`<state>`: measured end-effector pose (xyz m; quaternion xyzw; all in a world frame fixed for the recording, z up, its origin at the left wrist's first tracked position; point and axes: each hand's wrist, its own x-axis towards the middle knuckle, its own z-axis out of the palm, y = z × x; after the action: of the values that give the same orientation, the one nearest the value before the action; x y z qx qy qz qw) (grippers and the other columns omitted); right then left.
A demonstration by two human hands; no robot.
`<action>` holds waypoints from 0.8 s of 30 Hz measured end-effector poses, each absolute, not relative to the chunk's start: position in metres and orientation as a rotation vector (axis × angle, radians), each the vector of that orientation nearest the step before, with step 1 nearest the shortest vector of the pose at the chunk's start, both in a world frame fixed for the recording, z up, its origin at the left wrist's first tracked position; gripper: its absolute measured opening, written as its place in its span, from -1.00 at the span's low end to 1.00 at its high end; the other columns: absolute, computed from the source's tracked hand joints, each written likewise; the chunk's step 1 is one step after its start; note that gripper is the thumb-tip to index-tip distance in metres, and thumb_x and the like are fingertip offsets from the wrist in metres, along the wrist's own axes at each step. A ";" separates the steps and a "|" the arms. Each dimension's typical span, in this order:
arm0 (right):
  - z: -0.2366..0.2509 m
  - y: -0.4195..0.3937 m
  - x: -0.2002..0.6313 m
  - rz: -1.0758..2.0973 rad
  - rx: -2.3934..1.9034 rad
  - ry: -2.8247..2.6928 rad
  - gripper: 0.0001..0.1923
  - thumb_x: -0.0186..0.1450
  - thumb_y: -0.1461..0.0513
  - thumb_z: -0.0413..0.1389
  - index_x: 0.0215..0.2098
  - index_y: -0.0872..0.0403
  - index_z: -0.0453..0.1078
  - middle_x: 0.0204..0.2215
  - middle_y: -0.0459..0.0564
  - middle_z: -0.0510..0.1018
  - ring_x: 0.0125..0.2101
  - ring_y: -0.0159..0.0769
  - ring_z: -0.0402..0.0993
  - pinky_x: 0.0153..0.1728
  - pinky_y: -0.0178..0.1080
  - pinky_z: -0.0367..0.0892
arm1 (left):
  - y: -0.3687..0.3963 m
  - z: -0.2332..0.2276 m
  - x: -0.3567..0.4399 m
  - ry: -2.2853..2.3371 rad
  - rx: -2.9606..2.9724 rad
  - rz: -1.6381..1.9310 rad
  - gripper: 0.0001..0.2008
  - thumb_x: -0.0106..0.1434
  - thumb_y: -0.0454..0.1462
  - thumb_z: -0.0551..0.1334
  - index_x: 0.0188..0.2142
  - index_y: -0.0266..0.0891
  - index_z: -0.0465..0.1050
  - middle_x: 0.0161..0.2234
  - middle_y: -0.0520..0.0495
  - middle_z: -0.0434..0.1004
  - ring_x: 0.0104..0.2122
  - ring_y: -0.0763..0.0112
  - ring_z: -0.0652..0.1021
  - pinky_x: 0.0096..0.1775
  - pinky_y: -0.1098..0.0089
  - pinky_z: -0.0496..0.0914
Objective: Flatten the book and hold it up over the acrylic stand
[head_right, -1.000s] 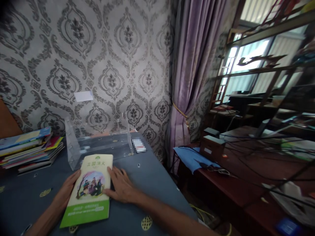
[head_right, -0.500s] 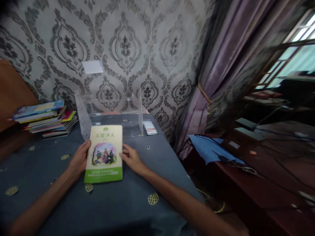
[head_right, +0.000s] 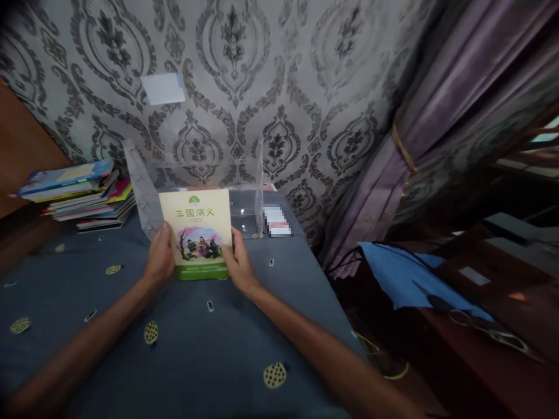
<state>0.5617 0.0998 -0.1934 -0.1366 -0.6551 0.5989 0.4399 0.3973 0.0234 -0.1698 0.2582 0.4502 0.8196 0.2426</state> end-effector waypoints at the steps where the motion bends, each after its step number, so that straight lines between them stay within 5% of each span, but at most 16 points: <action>1: -0.200 0.099 0.562 1.488 -0.366 -1.630 -0.51 0.39 0.10 0.04 0.25 -0.03 0.14 0.22 0.09 0.38 0.19 -0.14 0.34 0.24 -0.01 0.24 | 0.022 -0.176 0.398 1.268 0.703 2.222 -0.45 0.13 0.16 0.38 -0.15 -0.26 0.58 -0.16 -0.17 0.70 -0.02 0.11 0.64 0.05 0.20 0.52; 13: -0.209 0.098 0.566 1.504 -0.525 -1.676 -0.49 0.41 -0.02 0.05 0.27 -0.06 0.21 0.21 0.03 0.40 0.23 -0.13 0.28 0.29 -0.02 0.18 | 0.016 -0.188 0.404 1.368 0.621 2.134 -0.42 0.16 0.18 0.34 -0.13 -0.28 0.61 -0.13 -0.20 0.69 -0.03 0.08 0.64 0.06 0.18 0.50; 24: -0.183 0.112 0.551 1.584 -0.515 -1.444 -0.57 0.39 -0.10 0.03 0.05 -0.03 0.37 -0.04 0.02 0.57 -0.03 -0.14 0.48 0.01 -0.06 0.41 | 0.033 -0.156 0.408 1.340 0.662 2.139 -0.51 0.25 0.14 0.27 -0.16 -0.21 0.63 -0.16 -0.15 0.70 0.06 0.06 0.59 0.09 0.15 0.50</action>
<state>0.5510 0.1120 -0.1830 -0.2085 -0.5844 0.6412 0.4515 0.4076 0.0334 -0.1557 0.2447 0.4955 0.7908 0.2629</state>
